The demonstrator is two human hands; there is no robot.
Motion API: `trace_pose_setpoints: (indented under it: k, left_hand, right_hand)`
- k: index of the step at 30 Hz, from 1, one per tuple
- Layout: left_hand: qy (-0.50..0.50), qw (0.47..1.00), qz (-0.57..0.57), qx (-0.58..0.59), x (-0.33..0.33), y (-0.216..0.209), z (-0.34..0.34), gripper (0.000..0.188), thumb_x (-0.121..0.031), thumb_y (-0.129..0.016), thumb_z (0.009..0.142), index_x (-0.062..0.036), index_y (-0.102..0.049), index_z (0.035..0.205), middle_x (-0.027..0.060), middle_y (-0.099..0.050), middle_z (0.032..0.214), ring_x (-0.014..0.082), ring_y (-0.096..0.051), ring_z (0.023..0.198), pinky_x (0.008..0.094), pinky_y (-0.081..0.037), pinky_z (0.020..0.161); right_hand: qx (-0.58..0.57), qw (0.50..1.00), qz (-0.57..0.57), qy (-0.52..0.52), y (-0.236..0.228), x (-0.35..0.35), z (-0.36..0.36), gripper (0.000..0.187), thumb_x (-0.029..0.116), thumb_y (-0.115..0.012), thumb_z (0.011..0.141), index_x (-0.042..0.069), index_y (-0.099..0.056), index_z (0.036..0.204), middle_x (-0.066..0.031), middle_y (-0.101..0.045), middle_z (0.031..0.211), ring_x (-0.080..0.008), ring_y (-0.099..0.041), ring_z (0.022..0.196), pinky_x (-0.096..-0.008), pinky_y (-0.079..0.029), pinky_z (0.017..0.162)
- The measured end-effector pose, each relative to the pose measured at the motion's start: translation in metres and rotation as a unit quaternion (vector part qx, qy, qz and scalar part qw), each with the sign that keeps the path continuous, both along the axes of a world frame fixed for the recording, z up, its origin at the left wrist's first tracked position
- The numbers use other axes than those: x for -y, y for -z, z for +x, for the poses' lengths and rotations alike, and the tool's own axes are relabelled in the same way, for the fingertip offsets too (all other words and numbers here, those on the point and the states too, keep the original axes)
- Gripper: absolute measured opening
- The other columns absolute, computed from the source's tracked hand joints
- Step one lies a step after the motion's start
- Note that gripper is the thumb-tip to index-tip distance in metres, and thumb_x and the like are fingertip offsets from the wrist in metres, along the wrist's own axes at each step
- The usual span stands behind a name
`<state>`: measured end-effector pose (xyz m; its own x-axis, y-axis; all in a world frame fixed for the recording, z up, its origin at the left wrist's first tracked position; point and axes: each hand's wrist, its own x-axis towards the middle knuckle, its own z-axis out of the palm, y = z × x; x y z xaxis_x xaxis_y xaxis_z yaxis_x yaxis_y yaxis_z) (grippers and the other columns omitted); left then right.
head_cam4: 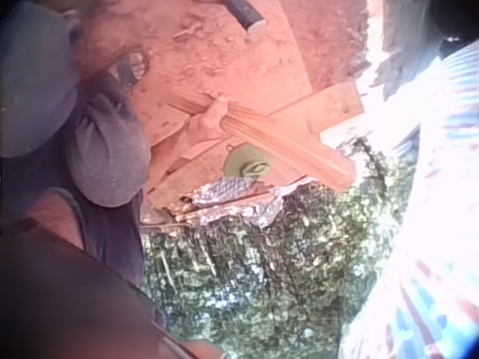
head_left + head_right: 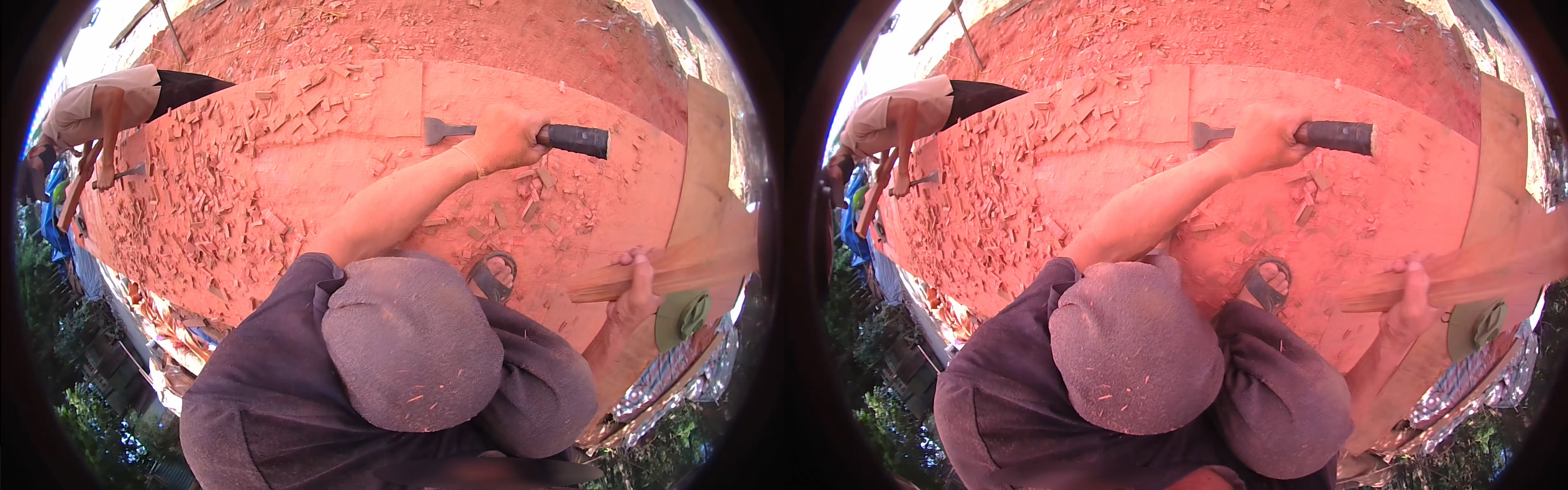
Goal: The person uses a hammer and a piece of wood to split larger pieces of wood into smaller fragments. The person repeatedly strikes the wood with the hammer, creating wood chips and debris on the ground.
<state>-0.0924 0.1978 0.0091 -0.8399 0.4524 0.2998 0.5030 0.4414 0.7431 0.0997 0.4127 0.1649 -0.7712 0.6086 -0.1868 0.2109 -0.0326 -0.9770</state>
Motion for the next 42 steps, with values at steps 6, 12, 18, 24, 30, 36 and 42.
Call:
trace_pose_setpoints:
  k: [6,12,18,24,30,36,42]
  left_hand:
    - [0.009,1.000,0.015,-0.009,0.003,0.001,0.002,0.019,-0.026,-0.078,0.076,-0.0131,-0.063,0.074,0.0122,-0.061,0.062,0.0356,-0.065,0.062,0.0463,-0.049,0.055]
    - [0.005,1.000,0.016,-0.024,0.001,0.004,0.001,0.021,-0.025,-0.078,0.076,-0.0131,-0.061,0.073,0.0124,-0.060,0.062,0.0355,-0.064,0.059,0.0458,-0.047,0.052]
    - [-0.003,0.999,0.018,-0.027,0.009,0.004,0.005,0.021,-0.026,-0.078,0.075,-0.0140,-0.060,0.071,0.0115,-0.059,0.061,0.0359,-0.063,0.059,0.0460,-0.047,0.052]
    - [0.001,1.000,-0.010,-0.027,0.010,0.005,0.007,0.021,-0.027,-0.080,0.075,-0.0148,-0.063,0.072,0.0102,-0.060,0.060,0.0337,-0.065,0.059,0.0445,-0.048,0.053]
    - [-0.030,0.999,-0.009,-0.013,0.012,0.004,0.002,0.024,-0.026,-0.083,0.073,-0.0120,-0.063,0.073,0.0110,-0.062,0.065,0.0340,-0.066,0.063,0.0438,-0.049,0.054]
    - [-0.030,0.999,0.007,-0.035,0.017,0.002,0.001,0.024,-0.027,-0.083,0.073,-0.0125,-0.064,0.074,0.0115,-0.062,0.067,0.0335,-0.066,0.066,0.0442,-0.050,0.056]
    - [-0.013,0.999,-0.038,-0.010,0.012,0.007,0.000,0.022,-0.029,-0.080,0.076,-0.0126,-0.065,0.076,0.0121,-0.064,0.068,0.0347,-0.067,0.065,0.0451,-0.049,0.056]
  right_hand:
    - [0.217,0.964,0.153,-0.020,0.046,0.005,0.060,0.024,0.007,-0.075,0.081,-0.001,-0.064,0.101,-0.0037,-0.064,0.085,-0.0138,-0.062,0.075,-0.0285,-0.049,0.069]
    - [-0.166,0.978,-0.050,0.114,-0.066,-0.022,-0.012,0.035,0.014,-0.064,0.090,-0.002,-0.053,0.118,-0.0082,-0.060,0.104,-0.0178,-0.059,0.097,-0.0370,-0.053,0.088]
    - [0.104,0.987,0.118,-0.020,0.018,0.054,-0.020,0.020,0.001,-0.066,0.085,-0.003,-0.057,0.102,-0.0087,-0.060,0.086,-0.0151,-0.059,0.069,-0.0302,-0.052,0.061]
    - [0.105,0.990,0.080,-0.052,0.013,-0.019,0.047,0.025,0.002,-0.067,0.084,-0.001,-0.058,0.108,-0.0096,-0.062,0.087,-0.0157,-0.060,0.068,-0.0304,-0.051,0.060]
    - [-0.189,0.963,-0.146,0.123,-0.035,0.016,-0.029,0.031,0.006,-0.063,0.088,0.002,-0.055,0.118,-0.0055,-0.058,0.099,-0.0143,-0.057,0.085,-0.0318,-0.052,0.077]
    - [0.247,0.953,0.152,-0.088,0.050,0.038,0.023,0.024,0.005,-0.069,0.082,-0.002,-0.061,0.104,-0.0036,-0.062,0.082,-0.0125,-0.057,0.066,-0.0299,-0.049,0.063]
    - [-0.022,0.996,0.004,0.091,-0.043,-0.018,0.008,0.025,0.010,-0.065,0.088,-0.003,-0.058,0.109,-0.0076,-0.059,0.087,-0.0158,-0.058,0.082,-0.0331,-0.053,0.075]
